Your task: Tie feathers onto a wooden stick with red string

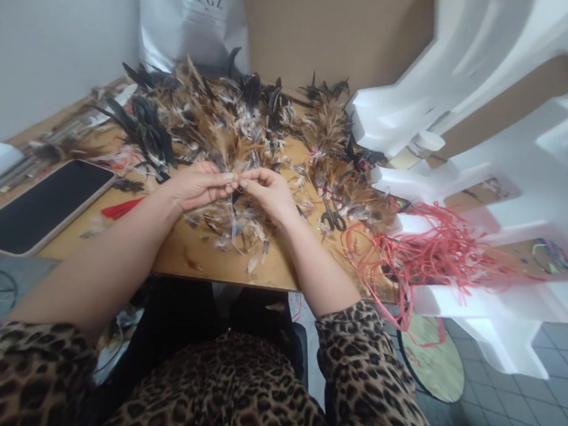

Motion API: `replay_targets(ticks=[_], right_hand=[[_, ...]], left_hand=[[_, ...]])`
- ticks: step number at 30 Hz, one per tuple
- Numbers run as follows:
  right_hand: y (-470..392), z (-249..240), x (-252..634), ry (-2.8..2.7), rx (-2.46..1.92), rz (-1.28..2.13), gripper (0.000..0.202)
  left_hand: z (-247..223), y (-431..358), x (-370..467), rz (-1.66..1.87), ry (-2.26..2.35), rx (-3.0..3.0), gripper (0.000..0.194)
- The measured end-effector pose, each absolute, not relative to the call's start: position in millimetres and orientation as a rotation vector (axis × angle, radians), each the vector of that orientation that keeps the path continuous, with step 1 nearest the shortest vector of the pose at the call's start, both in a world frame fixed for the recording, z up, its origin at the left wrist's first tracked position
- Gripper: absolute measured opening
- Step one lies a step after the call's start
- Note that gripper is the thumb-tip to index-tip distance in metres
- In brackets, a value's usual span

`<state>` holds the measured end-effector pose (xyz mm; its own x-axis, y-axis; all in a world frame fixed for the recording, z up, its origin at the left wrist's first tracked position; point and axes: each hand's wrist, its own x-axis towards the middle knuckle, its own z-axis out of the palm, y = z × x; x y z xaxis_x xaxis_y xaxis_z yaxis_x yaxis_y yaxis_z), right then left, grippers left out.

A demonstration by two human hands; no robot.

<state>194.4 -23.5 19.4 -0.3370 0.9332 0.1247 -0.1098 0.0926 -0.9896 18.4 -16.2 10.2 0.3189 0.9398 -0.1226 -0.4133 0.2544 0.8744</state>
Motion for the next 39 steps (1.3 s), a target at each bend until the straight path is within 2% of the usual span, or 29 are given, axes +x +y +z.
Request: replay_targets(ticks=[9,11,16,19,24,29,31,34,39], right_hand=[[-15.7,13.5,200.2,-1.695,-1.038,0.885,0.015],[-15.1,14.6,201.0,-1.649,-1.036,0.922,0.016],[-16.5,16.3,198.7,-1.549,-0.912,1.271,0.029],[-17.2,13.9,195.9,-1.581,-0.905,1.253,0.027],[-17.5,11.4,196.0,-1.753,-1.033,0.875,0.014],[-18.7,16.5,201.9,-1.928,-1.027,0.481,0.014],[-18.3,17.2,202.0,-1.869,-1.012,0.545,0.013],[-16.7,15.4,198.5,-1.648,-0.993,0.900,0.015],[-16.1,12.7,190.5,-1.324,-0.816,1.396,0.031]], left_hand=[[5.3,-13.9,17.8,1.054,0.736,0.836,0.011],[3.8,-13.2,17.0,1.067,0.719,0.826,0.013],[3.5,-12.2,16.8,1.072,0.703,0.794,0.012],[3.5,-11.9,17.1,1.065,0.695,0.797,0.012],[-1.0,-10.1,16.8,1.048,0.702,0.833,0.012],[-2.9,-9.1,17.6,1.052,0.721,0.828,0.010],[-2.1,-9.3,18.2,1.053,0.713,0.820,0.011],[-2.0,-8.9,18.5,1.066,0.686,0.811,0.013],[-6.2,-6.1,16.6,1.069,0.647,0.803,0.011]])
